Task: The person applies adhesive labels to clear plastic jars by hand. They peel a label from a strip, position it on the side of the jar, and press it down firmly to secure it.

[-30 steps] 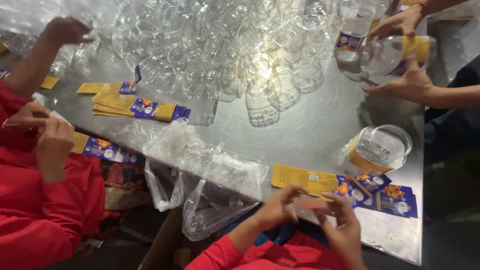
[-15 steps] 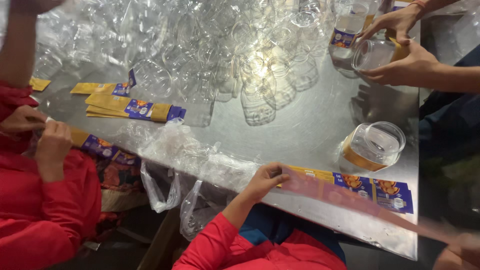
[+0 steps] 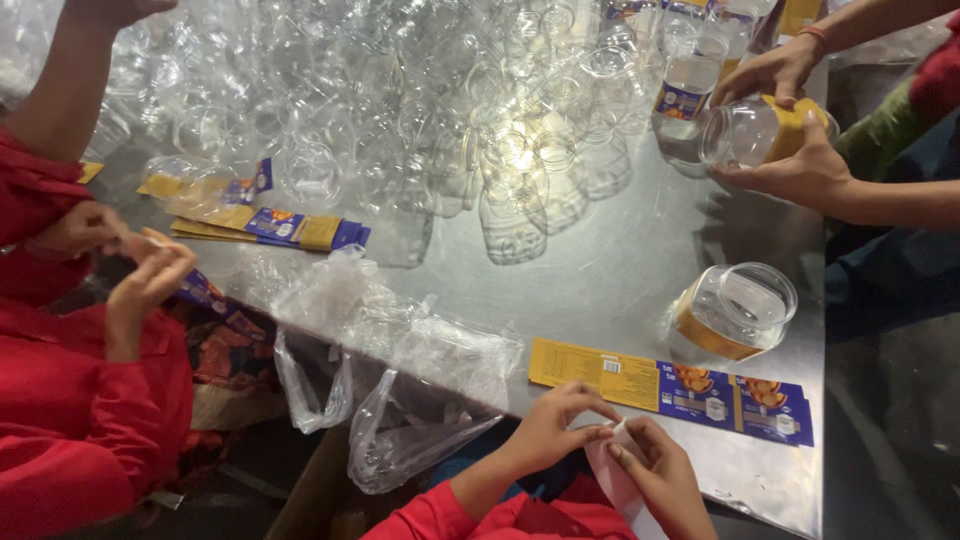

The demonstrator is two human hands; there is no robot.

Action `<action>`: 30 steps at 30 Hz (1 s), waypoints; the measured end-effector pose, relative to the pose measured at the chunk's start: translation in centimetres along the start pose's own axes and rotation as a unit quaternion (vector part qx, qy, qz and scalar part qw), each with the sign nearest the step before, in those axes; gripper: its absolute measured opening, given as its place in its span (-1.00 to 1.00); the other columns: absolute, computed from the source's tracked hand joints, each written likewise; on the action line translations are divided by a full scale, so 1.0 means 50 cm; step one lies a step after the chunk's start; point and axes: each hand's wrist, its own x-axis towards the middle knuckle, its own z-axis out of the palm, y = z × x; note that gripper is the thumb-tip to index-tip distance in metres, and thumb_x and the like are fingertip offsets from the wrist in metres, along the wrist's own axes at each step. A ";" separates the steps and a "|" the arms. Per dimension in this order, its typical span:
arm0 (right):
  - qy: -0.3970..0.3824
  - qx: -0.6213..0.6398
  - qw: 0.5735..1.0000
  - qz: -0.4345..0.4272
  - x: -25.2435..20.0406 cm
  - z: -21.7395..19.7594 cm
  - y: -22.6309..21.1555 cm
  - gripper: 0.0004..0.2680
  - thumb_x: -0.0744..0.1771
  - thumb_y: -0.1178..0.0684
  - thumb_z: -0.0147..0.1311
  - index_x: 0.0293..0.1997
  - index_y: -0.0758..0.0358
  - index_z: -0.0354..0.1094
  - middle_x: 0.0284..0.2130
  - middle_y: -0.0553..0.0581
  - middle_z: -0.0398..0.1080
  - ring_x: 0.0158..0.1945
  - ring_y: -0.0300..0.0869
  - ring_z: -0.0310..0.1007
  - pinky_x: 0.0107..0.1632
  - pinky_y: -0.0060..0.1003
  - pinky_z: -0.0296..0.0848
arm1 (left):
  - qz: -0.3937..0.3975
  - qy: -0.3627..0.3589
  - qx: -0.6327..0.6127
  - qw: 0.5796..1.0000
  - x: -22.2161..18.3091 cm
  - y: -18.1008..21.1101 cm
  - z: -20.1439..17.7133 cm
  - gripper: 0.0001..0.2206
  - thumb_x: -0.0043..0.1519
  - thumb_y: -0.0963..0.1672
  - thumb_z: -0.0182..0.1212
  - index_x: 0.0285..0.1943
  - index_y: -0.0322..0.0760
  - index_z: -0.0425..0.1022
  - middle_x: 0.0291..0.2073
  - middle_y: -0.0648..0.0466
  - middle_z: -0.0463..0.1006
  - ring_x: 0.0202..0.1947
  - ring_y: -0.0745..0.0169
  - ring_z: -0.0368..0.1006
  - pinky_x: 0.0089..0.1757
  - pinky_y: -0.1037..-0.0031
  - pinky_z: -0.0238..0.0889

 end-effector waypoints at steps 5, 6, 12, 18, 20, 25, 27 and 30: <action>0.077 -0.209 0.975 0.008 0.011 0.007 0.032 -0.82 0.30 0.27 0.11 -0.02 0.41 0.48 -0.18 0.14 0.56 -0.06 -0.19 0.62 0.03 -0.34 0.53 | 0.007 0.022 0.116 0.993 -0.013 0.005 0.005 -0.86 0.23 -0.14 0.36 -0.08 -0.23 0.64 -0.25 0.05 0.59 -0.20 0.06 0.52 -0.19 0.37 0.34; 0.056 -0.189 0.980 0.006 0.011 0.003 0.038 -0.81 0.30 0.28 0.09 -0.01 0.41 0.48 -0.19 0.13 0.58 -0.05 -0.19 0.61 0.03 -0.34 0.53 | 0.021 0.034 0.109 0.993 -0.014 -0.005 0.007 -0.87 0.25 -0.15 0.33 -0.07 -0.24 0.65 -0.24 0.06 0.60 -0.17 0.09 0.53 -0.16 0.39 0.36; 0.024 -0.052 0.998 0.022 0.004 -0.079 0.040 -0.81 0.30 0.26 0.13 -0.01 0.44 0.47 -0.19 0.17 0.58 -0.06 -0.17 0.54 0.04 -0.28 0.46 | -0.240 0.024 -0.157 0.958 -0.072 -0.138 -0.090 -0.80 0.30 -0.11 0.19 -0.02 -0.33 0.56 -0.26 0.17 0.64 -0.31 0.48 0.44 -0.31 0.58 0.27; 0.018 0.011 0.999 0.042 -0.019 -0.126 -0.039 -0.81 0.28 0.23 0.15 -0.04 0.44 0.44 -0.18 0.17 0.53 -0.05 -0.15 0.52 0.05 -0.23 0.44 | -0.265 0.249 0.136 0.922 -0.250 -0.281 -0.319 -0.75 0.29 -0.10 0.03 -0.06 -0.33 0.57 -0.35 -0.11 0.54 -0.36 0.04 0.46 -0.31 0.27 0.33; -0.054 -0.034 0.998 0.009 -0.031 -0.127 -0.065 -0.86 0.30 0.22 0.15 -0.14 0.51 0.48 -0.12 0.14 0.51 0.00 -0.20 0.49 0.11 -0.30 0.40 | -0.263 0.229 0.289 0.891 -0.295 -0.297 -0.352 -0.73 0.30 -0.06 0.05 -0.11 -0.34 0.58 -0.29 -0.15 0.57 -0.27 -0.10 0.47 -0.24 0.18 0.33; 0.017 0.035 0.993 0.107 -0.004 -0.058 -0.058 -0.78 0.30 0.23 0.14 0.01 0.50 0.48 -0.16 0.19 0.54 -0.06 -0.15 0.49 0.03 -0.27 0.40 | -0.245 0.262 0.416 0.836 -0.253 -0.180 -0.304 -0.72 0.30 -0.03 0.10 -0.20 -0.31 0.61 -0.19 -0.16 0.62 -0.11 -0.24 0.50 -0.11 0.09 0.35; -0.017 0.035 0.993 0.111 0.019 -0.018 -0.046 -0.77 0.31 0.21 0.13 0.04 0.50 0.48 -0.14 0.18 0.54 -0.06 -0.17 0.48 0.03 -0.28 0.40 | -0.189 0.217 0.434 0.854 -0.214 -0.079 -0.249 -0.87 0.18 -0.10 0.24 -0.25 -0.18 0.66 -0.25 -0.07 0.62 -0.12 -0.10 0.52 -0.09 0.16 0.37; -0.099 0.057 0.986 0.122 0.057 0.075 -0.022 -0.74 0.32 0.19 0.13 0.11 0.47 0.43 -0.09 0.20 0.51 -0.03 -0.18 0.46 0.05 -0.30 0.40 | 0.150 0.134 0.313 0.928 -0.147 0.048 -0.171 -0.58 0.04 -0.13 0.46 0.08 -0.29 0.50 -0.03 -0.12 0.58 0.04 -0.11 0.47 0.04 0.17 0.29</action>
